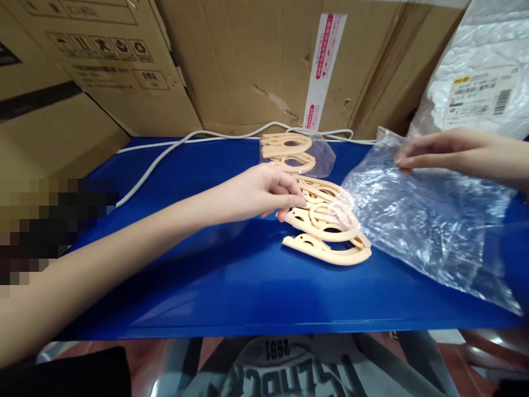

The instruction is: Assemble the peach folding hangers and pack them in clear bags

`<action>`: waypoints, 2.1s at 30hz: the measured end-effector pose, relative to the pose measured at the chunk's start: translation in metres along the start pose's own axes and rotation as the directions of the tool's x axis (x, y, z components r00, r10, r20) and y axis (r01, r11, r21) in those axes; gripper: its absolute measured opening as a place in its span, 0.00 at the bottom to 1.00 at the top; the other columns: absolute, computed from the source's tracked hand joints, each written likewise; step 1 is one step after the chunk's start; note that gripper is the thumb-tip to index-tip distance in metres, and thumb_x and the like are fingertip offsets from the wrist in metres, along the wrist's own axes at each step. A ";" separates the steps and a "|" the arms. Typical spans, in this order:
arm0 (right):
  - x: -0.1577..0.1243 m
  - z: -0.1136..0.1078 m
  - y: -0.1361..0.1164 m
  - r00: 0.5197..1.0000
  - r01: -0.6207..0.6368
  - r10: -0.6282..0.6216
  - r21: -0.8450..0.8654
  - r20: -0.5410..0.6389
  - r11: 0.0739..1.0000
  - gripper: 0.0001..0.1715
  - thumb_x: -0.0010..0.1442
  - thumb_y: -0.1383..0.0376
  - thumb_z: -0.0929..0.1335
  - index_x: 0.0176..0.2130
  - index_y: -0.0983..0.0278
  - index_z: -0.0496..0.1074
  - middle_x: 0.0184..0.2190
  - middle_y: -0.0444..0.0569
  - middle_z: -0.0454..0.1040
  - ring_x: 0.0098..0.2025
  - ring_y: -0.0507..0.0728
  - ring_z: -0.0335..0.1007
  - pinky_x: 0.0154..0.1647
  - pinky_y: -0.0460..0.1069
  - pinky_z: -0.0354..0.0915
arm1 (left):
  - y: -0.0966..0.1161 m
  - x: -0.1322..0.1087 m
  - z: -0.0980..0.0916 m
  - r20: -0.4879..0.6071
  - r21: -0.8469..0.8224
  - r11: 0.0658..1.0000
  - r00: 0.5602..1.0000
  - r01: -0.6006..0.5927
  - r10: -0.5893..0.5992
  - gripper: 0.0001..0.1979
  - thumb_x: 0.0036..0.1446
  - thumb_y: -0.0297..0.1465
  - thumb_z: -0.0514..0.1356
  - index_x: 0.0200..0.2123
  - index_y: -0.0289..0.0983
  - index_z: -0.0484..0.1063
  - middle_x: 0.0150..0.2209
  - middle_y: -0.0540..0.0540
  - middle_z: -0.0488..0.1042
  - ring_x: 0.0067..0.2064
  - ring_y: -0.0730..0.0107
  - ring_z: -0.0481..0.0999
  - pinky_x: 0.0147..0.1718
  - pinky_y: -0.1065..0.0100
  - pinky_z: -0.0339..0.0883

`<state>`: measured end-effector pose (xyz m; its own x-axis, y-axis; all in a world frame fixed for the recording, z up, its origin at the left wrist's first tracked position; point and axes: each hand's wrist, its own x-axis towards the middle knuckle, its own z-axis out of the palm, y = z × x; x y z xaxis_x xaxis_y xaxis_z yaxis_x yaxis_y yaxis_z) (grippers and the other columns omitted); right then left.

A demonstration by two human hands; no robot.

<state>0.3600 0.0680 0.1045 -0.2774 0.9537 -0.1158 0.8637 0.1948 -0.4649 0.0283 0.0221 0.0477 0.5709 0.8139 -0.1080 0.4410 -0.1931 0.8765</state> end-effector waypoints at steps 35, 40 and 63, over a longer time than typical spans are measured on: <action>-0.004 0.090 -0.032 0.763 0.435 -0.543 -0.343 -0.351 0.833 0.29 0.69 0.63 0.59 0.67 0.56 0.54 0.61 0.56 0.69 0.61 0.64 0.68 0.61 0.64 0.66 | -0.040 0.111 -0.038 -0.512 -0.631 0.760 0.818 -0.152 -0.262 0.10 0.56 0.20 0.61 0.40 0.37 0.71 0.34 0.47 0.79 0.39 0.64 0.82 0.45 0.60 0.78; 0.046 0.083 -0.030 0.842 0.347 -0.250 0.124 -0.478 0.930 0.19 0.63 0.70 0.62 0.53 0.62 0.68 0.45 0.52 0.78 0.43 0.59 0.77 0.47 0.60 0.74 | -0.031 0.074 -0.037 -0.506 -0.639 0.704 0.859 -0.311 -0.079 0.19 0.59 0.19 0.60 0.53 0.36 0.68 0.46 0.43 0.79 0.50 0.60 0.81 0.52 0.57 0.76; -0.010 0.107 -0.068 0.986 0.127 -0.169 0.638 0.005 0.759 0.31 0.58 0.52 0.72 0.59 0.53 0.67 0.47 0.51 0.80 0.47 0.65 0.79 0.40 0.59 0.77 | -0.031 -0.025 0.003 -0.303 -0.687 0.726 0.905 0.011 -0.300 0.24 0.65 0.41 0.59 0.64 0.52 0.64 0.41 0.44 0.80 0.35 0.62 0.82 0.24 0.69 0.76</action>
<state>0.2591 0.0206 0.0430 -0.4214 0.9060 -0.0394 0.3518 0.1232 -0.9279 0.0021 0.0060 0.0215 0.1749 0.9601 -0.2182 -0.1496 0.2450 0.9579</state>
